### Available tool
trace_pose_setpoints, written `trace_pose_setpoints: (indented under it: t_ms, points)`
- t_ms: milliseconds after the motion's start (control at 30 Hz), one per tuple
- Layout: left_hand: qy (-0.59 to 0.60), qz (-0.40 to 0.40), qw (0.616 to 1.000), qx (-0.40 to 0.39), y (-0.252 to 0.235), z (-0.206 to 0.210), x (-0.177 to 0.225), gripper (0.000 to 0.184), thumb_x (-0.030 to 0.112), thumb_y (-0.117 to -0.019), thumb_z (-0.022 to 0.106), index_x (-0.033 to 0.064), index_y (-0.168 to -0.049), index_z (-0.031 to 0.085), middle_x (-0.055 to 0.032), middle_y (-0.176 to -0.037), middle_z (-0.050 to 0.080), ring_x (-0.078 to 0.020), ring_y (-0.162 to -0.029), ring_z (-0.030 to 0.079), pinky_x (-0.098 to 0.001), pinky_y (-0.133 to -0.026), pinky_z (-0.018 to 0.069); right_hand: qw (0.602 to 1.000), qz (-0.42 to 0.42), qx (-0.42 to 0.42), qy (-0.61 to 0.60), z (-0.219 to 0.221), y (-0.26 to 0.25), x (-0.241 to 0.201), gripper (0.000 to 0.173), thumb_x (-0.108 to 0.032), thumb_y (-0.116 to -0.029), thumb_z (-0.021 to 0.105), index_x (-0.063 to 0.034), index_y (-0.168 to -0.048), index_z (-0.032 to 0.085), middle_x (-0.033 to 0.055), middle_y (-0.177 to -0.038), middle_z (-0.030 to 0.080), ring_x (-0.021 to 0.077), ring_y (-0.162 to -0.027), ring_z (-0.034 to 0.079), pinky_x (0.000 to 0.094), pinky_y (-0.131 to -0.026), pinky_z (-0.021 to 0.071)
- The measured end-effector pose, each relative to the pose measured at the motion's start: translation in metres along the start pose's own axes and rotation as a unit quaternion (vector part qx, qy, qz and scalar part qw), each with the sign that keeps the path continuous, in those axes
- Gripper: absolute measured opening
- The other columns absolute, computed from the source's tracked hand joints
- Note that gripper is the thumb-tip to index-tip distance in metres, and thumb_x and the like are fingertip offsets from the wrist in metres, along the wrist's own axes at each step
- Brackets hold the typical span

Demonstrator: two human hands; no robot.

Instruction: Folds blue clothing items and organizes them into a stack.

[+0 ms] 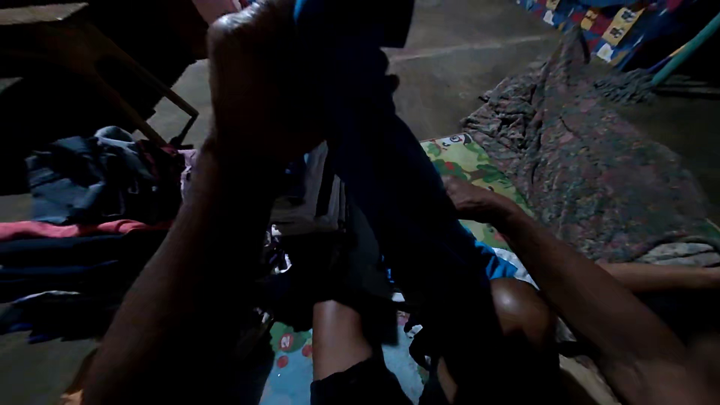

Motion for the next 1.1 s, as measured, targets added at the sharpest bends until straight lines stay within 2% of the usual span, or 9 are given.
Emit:
trace_pose_setpoints:
  t_ms: [267, 500, 567, 700, 800, 933, 1000, 1067, 1100]
  points:
    - [0.068, -0.047, 0.996, 0.045, 0.013, -0.063, 0.005, 0.038, 0.013, -0.1068, 0.026, 0.0197, -0.096, 0.061, 0.0047, -0.093, 0.069, -0.0062, -0.095, 0.067, -0.0269, -0.088, 0.0563, 0.986, -0.054, 0.157, 0.017, -0.085, 0.006, -0.107, 0.030, 0.007, -0.0836, 0.068, -0.0150, -0.104, 0.066, -0.0129, -0.087, 0.071, -0.0044, -0.078, 0.067, 0.0170, -0.073, 0.0592]
    - [-0.045, -0.092, 0.991, 0.087, 0.006, -0.047, -0.009, 0.024, 0.000, -0.1020, 0.042, 0.0154, -0.092, 0.059, 0.0087, -0.084, 0.063, 0.0012, -0.084, 0.064, -0.0177, -0.076, 0.0554, 0.979, -0.158, 0.042, -0.123, -0.064, 0.016, -0.110, 0.030, -0.004, -0.0835, 0.067, -0.0208, -0.107, 0.069, -0.0113, -0.095, 0.075, 0.0003, -0.085, 0.070, 0.0221, -0.078, 0.0615]
    - [0.070, -0.137, 0.978, 0.139, 0.007, -0.041, -0.025, 0.027, 0.012, -0.1087, 0.034, 0.0157, -0.096, 0.058, 0.0046, -0.087, 0.067, -0.0046, -0.086, 0.067, -0.0240, -0.078, 0.0579, 0.976, -0.172, 0.003, -0.135, -0.059, 0.018, -0.120, 0.028, -0.010, -0.0848, 0.070, -0.0216, -0.110, 0.069, -0.0117, -0.098, 0.075, 0.0001, -0.088, 0.070, 0.0215, -0.080, 0.0613]
    - [0.024, -0.176, 0.981, 0.076, 0.014, 0.001, -0.037, 0.020, 0.023, -0.1100, 0.042, 0.0182, -0.129, 0.048, 0.0083, -0.097, 0.067, -0.0026, -0.089, 0.068, -0.0225, -0.080, 0.0594, 0.970, -0.193, 0.048, -0.140, -0.064, 0.023, -0.130, 0.028, -0.011, -0.0859, 0.072, -0.0202, -0.111, 0.066, -0.0125, -0.098, 0.075, -0.0001, -0.089, 0.070, 0.0216, -0.081, 0.0612]
    - [-0.109, -0.203, 0.967, -0.108, 0.023, 0.050, -0.045, 0.075, 0.021, -0.0908, 0.071, 0.0138, -0.155, 0.032, 0.0059, -0.115, 0.065, 0.0033, -0.091, 0.066, -0.0162, -0.077, 0.0584, 0.966, -0.207, 0.103, -0.118, -0.067, 0.015, -0.126, 0.031, 0.004, -0.0853, 0.063, -0.0181, -0.106, 0.064, -0.0132, -0.093, 0.073, -0.0015, -0.085, 0.070, 0.0210, -0.079, 0.0613]
    - [-0.182, -0.188, 0.940, -0.219, 0.022, 0.073, -0.054, 0.032, -0.006, -0.0830, 0.068, 0.0016, -0.113, 0.064, 0.0061, -0.090, 0.068, 0.0078, -0.078, 0.063, -0.0110, -0.071, 0.0540, 0.974, -0.207, 0.087, -0.027, -0.063, 0.015, -0.125, 0.033, 0.003, -0.0780, 0.069, -0.0177, -0.103, 0.063, -0.0164, -0.090, 0.070, -0.0053, -0.082, 0.067, 0.0165, -0.076, 0.0591]
    - [-0.269, -0.181, 0.924, -0.203, 0.010, 0.057, -0.045, 0.020, -0.005, -0.0907, 0.061, 0.0021, -0.109, 0.065, 0.0083, -0.083, 0.062, 0.0114, -0.071, 0.055, -0.0080, -0.068, 0.0483, 0.984, -0.160, 0.067, 0.039, -0.061, 0.021, -0.116, 0.035, 0.003, -0.0759, 0.072, -0.0127, -0.106, 0.063, -0.0145, -0.091, 0.069, -0.0069, -0.083, 0.066, 0.0147, -0.076, 0.0585]
    - [-0.257, -0.041, 0.939, -0.226, -0.017, 0.019, -0.057, 0.020, 0.000, -0.0906, 0.062, 0.0104, -0.107, 0.065, 0.0118, -0.087, 0.066, 0.0123, -0.077, 0.060, -0.0081, -0.069, 0.0516, 0.991, -0.095, 0.063, 0.071, -0.059, 0.024, -0.100, 0.035, 0.009, -0.0713, 0.071, -0.0103, -0.100, 0.068, -0.0132, -0.085, 0.070, -0.0092, -0.076, 0.065, 0.0120, -0.071, 0.0566]
    - [-0.185, 0.089, 0.942, -0.266, -0.034, -0.016, -0.078, 0.023, 0.004, -0.0929, 0.063, 0.0059, -0.116, 0.067, 0.0029, -0.097, 0.069, 0.0042, -0.085, 0.065, -0.0127, -0.071, 0.0539, 0.992, -0.066, 0.061, 0.085, -0.058, 0.025, -0.090, 0.034, 0.011, -0.0684, 0.070, -0.0108, -0.095, 0.069, -0.0129, -0.081, 0.070, -0.0099, -0.072, 0.063, 0.0113, -0.067, 0.0555]
Point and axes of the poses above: each hand's wrist, its own y-axis away from the middle knuckle, its own z-axis out of the palm, x = y × z, the point moved 10 cm from there along -y, towards the middle knuckle
